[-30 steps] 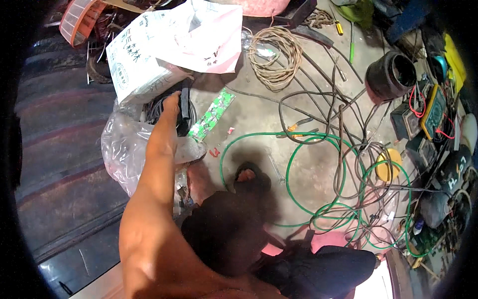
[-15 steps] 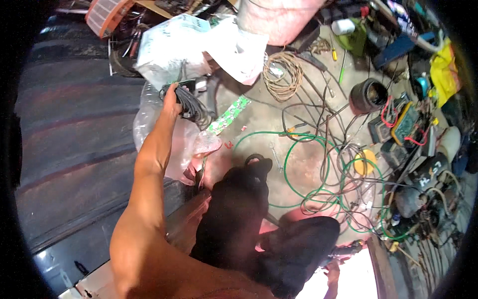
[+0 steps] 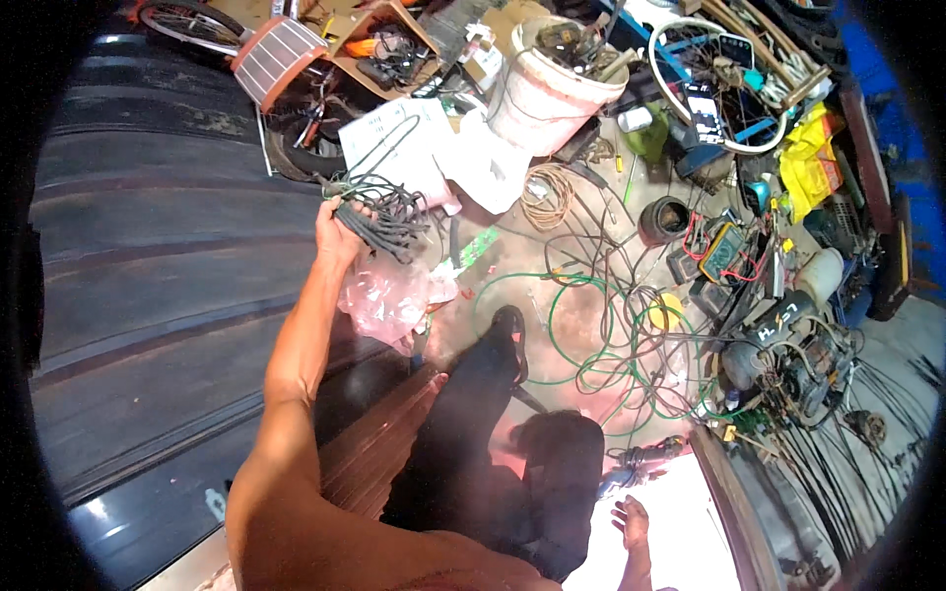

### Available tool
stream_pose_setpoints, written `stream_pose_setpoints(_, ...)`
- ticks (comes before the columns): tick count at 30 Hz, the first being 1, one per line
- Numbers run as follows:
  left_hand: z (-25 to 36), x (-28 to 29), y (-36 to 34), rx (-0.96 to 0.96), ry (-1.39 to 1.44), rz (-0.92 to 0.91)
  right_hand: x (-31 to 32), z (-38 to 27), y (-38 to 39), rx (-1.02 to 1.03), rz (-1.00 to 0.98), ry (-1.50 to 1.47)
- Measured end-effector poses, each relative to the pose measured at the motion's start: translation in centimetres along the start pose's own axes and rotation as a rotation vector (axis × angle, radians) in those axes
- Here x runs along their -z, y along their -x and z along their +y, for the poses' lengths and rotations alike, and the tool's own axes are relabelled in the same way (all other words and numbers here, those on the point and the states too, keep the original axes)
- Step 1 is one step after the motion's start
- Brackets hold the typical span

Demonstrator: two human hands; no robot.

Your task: The person uses a multimeter to test a battery and electronic components, handles a white power cord, and then picks up a bundle of black wires from a cluttered floor.

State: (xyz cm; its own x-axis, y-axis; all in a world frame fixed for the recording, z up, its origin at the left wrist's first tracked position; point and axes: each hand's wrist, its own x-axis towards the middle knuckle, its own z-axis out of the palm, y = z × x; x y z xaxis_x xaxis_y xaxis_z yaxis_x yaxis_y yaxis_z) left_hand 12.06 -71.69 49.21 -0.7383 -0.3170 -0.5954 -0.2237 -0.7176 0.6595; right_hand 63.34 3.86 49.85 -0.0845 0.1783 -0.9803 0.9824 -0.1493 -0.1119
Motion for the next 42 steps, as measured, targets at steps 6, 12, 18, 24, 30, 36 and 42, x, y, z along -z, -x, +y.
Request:
stream_pose_setpoints(6,10.7,-5.9,9.9,-0.047,-0.010,-0.192,-2.3,-1.6,9.4,0.000,-0.017,-0.019)
stream_pose_setpoints(12,19.1,-9.6,17.0,-0.094,-0.167,-0.237,-4.1,-4.7,15.6,0.071,-0.012,-0.063)
stream_pose_setpoints(18,27.4,-13.2,21.0,-0.083,-0.084,-0.668,-6.0,-7.9,18.8,0.139,-0.014,-0.079)
stream_pose_setpoints(24,37.4,-19.8,26.4,-0.244,-0.156,-0.904,-9.0,-10.9,20.2,0.190,-0.054,-0.109)
stream_pose_setpoints(30,42.9,-26.5,32.1,-0.374,-0.222,-1.026,-10.9,-13.3,19.5,0.224,-0.076,-0.120)
stream_pose_setpoints(36,45.3,-33.6,37.3,-0.402,-0.310,-1.222,-8.0,-17.6,15.3,0.299,-0.173,0.009)
stream_pose_setpoints(42,50.9,-41.7,45.5,-0.459,-0.277,-1.203,-15.4,-35.2,18.3,0.673,-0.315,0.150)
